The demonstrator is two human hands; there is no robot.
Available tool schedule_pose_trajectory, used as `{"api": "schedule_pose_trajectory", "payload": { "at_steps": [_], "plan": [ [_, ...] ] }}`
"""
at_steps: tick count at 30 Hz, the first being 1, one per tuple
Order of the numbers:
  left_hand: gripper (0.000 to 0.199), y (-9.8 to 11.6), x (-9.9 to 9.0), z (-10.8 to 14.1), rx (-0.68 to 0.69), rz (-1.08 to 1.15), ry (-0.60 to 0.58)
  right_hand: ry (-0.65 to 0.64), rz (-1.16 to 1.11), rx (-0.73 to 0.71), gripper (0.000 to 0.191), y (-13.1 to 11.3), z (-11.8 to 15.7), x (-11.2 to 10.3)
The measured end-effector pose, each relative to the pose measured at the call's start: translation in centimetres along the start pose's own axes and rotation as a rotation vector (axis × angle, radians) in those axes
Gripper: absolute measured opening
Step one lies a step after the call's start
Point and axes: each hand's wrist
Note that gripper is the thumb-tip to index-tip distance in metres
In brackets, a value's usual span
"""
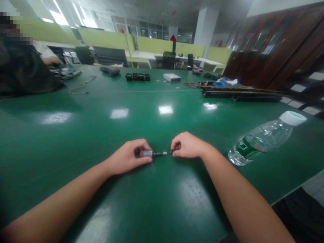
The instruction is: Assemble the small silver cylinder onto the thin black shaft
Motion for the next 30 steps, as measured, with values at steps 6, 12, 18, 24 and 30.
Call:
{"api": "schedule_pose_trajectory", "payload": {
  "at_steps": [6, 12, 18, 24, 30],
  "plan": [
    [0.021, 0.0, 0.0, 0.0, -0.002, -0.004, -0.001, -0.023, -0.040, -0.019, 0.017, -0.2, -0.2, -0.1],
    [0.021, -0.4, 0.1, 0.0, 0.009, -0.027, 0.018, 0.005, -0.046, -0.032, 0.019, -0.8, -0.4, 0.5],
    [0.026, -0.3, 0.2, 0.1, 0.017, -0.013, 0.031, 0.089, -0.034, -0.098, 0.020, -1.5, -1.1, 2.4],
    [0.025, -0.3, 0.1, 0.1, 0.020, 0.026, 0.011, 0.164, 0.048, -0.233, 0.017, -2.6, -1.9, 4.3],
    [0.026, -0.3, 0.2, 0.1, -0.025, 0.004, 0.000, 0.146, 0.092, -0.252, 0.018, -2.9, -1.5, 3.9]
  ]
}}
Point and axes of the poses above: each hand's wrist, its own z-axis away from the middle knuckle, its own x-axis out of the palm, y = z × x, and after that the axes turned 4 degrees about -x, right-handed
